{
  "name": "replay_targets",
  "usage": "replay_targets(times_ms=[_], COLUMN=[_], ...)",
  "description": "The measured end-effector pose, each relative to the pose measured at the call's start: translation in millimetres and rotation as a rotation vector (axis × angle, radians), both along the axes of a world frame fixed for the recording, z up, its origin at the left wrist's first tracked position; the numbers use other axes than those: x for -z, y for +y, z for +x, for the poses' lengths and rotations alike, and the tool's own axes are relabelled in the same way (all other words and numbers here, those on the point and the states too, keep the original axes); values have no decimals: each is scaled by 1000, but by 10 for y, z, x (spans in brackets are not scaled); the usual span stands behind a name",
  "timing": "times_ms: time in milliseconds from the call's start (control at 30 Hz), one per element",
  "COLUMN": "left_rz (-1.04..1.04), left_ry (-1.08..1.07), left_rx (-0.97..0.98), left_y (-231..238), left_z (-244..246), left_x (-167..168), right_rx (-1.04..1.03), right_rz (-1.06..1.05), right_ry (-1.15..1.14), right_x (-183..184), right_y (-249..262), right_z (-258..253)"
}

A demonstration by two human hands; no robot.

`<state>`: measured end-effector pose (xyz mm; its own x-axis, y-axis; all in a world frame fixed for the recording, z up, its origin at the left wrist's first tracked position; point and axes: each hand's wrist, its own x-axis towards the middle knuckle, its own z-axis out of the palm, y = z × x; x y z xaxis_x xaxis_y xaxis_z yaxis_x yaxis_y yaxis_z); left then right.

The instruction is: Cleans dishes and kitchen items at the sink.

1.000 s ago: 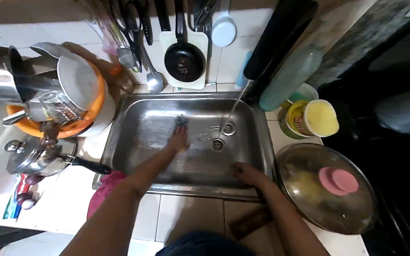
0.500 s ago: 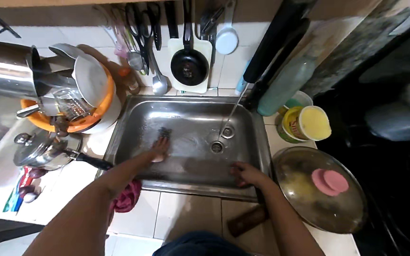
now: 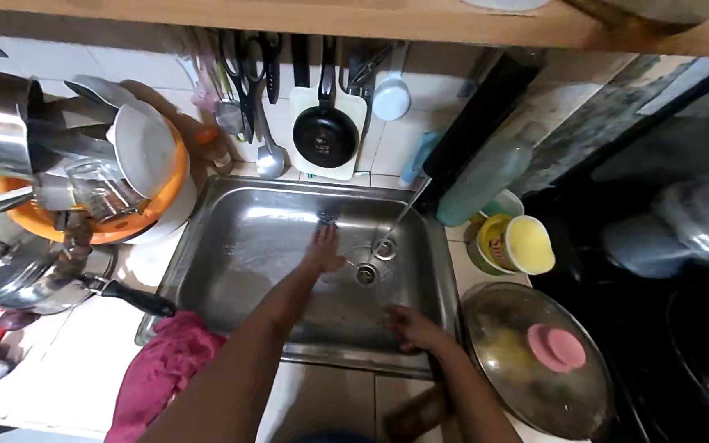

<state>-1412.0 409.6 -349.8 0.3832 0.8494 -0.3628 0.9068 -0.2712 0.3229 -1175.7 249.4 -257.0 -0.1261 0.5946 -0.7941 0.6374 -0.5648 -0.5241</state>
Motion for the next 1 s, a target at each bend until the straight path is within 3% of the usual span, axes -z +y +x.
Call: replay_targets(times_ms=[100, 167, 267, 467, 667, 767, 867, 1000], left_rz=[-19, -37, 34, 163, 11, -163, -323, -519], left_ry=[-205, -283, -290, -114, 31, 12, 92, -14], left_rx=[218, 237, 100, -197, -615, -559, -148, 123], left_y=[-125, -193, -129, 156, -93, -311, -769, -1207], left_z=[369, 431, 218, -834, -1728, -1427, -738, 188], left_x=[61, 86, 107, 214, -93, -147, -157, -462], right_rx=[18, 19, 45, 26, 11, -11, -89, -140], right_rz=[-15, -37, -49, -48, -15, -15, 4, -23], right_ry=[-2, -6, 1, -2, 21, 24, -11, -31], right_x=[-17, -35, -57, -48, -101, -90, -14, -22], right_y=[21, 18, 16, 16, -1, -3, -8, 21], right_z=[-21, -30, -34, -22, -19, -13, -30, -3])
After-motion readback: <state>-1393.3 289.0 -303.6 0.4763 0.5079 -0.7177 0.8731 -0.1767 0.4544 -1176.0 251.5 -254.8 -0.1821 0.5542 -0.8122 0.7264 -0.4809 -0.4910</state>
